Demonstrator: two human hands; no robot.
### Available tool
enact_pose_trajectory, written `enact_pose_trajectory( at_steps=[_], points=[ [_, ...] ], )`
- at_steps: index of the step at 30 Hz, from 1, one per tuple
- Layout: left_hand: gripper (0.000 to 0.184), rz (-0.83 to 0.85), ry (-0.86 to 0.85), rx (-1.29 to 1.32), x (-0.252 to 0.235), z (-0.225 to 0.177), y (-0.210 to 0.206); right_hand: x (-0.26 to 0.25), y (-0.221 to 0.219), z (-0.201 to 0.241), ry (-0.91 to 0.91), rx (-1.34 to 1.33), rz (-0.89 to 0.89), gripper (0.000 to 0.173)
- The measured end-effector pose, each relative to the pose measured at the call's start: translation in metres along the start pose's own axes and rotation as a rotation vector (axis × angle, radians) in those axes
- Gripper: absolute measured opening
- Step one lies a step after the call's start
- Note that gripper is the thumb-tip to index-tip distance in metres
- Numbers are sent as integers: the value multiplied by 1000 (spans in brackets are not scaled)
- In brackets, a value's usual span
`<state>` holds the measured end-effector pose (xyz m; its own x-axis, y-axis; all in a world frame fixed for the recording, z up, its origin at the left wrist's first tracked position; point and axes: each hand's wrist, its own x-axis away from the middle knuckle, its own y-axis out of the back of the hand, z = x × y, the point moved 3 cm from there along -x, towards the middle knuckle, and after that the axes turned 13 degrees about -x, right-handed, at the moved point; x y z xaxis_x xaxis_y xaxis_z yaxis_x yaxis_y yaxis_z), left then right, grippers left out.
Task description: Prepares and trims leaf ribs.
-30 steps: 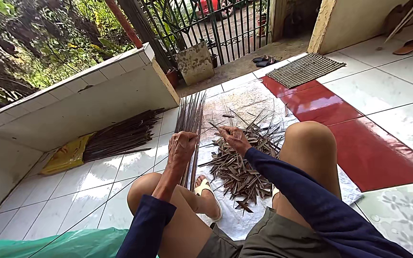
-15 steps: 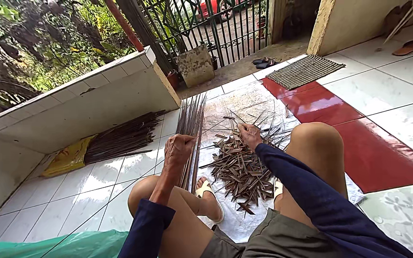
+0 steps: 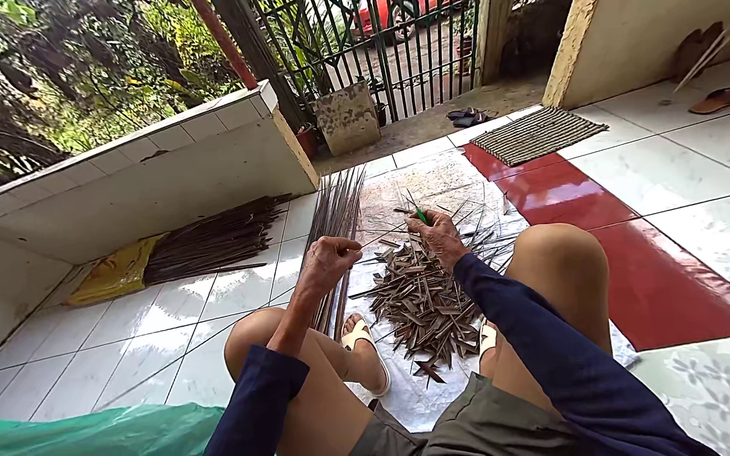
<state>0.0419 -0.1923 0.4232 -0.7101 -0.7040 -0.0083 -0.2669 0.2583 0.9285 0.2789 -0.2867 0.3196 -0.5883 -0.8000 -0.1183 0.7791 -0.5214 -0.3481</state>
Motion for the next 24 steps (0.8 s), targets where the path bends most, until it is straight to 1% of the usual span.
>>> enact_pose_trajectory(
  at_steps=[2,5,8,10,11,16,19,24],
  points=[
    [17,12,-43,30,-9,-5,-9,5,-11,-1,8,17,41,16],
    [19,-22,-101,9,-26,-15,-22,11,-27,-6,28,40,109,18],
    [16,-80,-122,-32,-40,-19,-29,17,-29,-3,61,114,116,28],
    [17,-96,-117,-38,-41,-22,-28,25,-27,5,58,179,98,38],
    [18,-104,-108,-45,-42,-22,-28,29,-25,6,69,194,87,40],
    [19,-123,-95,-48,-44,-20,-27,41,-22,10,127,256,102,38],
    [19,-118,-95,-42,-43,-19,-27,44,-23,6,101,269,145,34],
    [21,-109,-104,-101,-39,-23,-27,46,-25,5,35,285,182,34]
  ],
)
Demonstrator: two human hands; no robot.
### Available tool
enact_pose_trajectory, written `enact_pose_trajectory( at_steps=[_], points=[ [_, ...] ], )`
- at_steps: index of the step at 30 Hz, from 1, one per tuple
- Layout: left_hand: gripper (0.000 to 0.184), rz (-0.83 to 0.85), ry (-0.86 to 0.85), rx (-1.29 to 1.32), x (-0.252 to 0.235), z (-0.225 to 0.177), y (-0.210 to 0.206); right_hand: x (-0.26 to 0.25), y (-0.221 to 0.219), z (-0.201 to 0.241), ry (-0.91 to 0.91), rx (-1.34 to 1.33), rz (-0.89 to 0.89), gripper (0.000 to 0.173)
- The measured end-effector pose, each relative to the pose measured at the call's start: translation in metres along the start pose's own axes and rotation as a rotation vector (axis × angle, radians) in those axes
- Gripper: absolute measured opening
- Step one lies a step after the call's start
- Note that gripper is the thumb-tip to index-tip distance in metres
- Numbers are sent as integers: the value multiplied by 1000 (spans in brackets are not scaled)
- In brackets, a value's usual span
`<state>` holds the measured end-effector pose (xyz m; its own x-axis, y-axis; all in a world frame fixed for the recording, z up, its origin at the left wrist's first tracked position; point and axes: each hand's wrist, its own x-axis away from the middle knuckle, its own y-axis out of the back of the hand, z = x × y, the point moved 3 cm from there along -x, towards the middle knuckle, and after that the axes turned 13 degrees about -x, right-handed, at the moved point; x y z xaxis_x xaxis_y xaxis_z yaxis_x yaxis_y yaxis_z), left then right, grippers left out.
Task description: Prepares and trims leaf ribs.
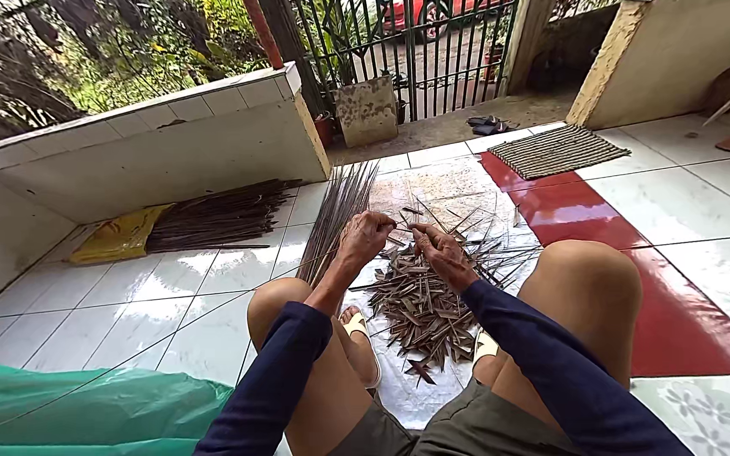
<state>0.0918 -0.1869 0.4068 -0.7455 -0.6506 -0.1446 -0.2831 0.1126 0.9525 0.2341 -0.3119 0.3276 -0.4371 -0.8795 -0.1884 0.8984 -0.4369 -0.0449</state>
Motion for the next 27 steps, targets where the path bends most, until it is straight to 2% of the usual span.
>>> enact_pose_trajectory(
  at_steps=[13,19,24,27],
  points=[
    [19,41,-39,29,6,0,2,0,-5,1,-18,-71,32,35],
    [19,24,-42,-15,8,-4,4,1,-8,5,9,-23,-19,33],
    [24,23,-25,-172,6,-7,-1,-19,-9,-16,-51,-80,-56,34],
    [23,27,-19,-182,10,-5,4,-27,10,-43,-220,-17,-131,37]
  ],
)
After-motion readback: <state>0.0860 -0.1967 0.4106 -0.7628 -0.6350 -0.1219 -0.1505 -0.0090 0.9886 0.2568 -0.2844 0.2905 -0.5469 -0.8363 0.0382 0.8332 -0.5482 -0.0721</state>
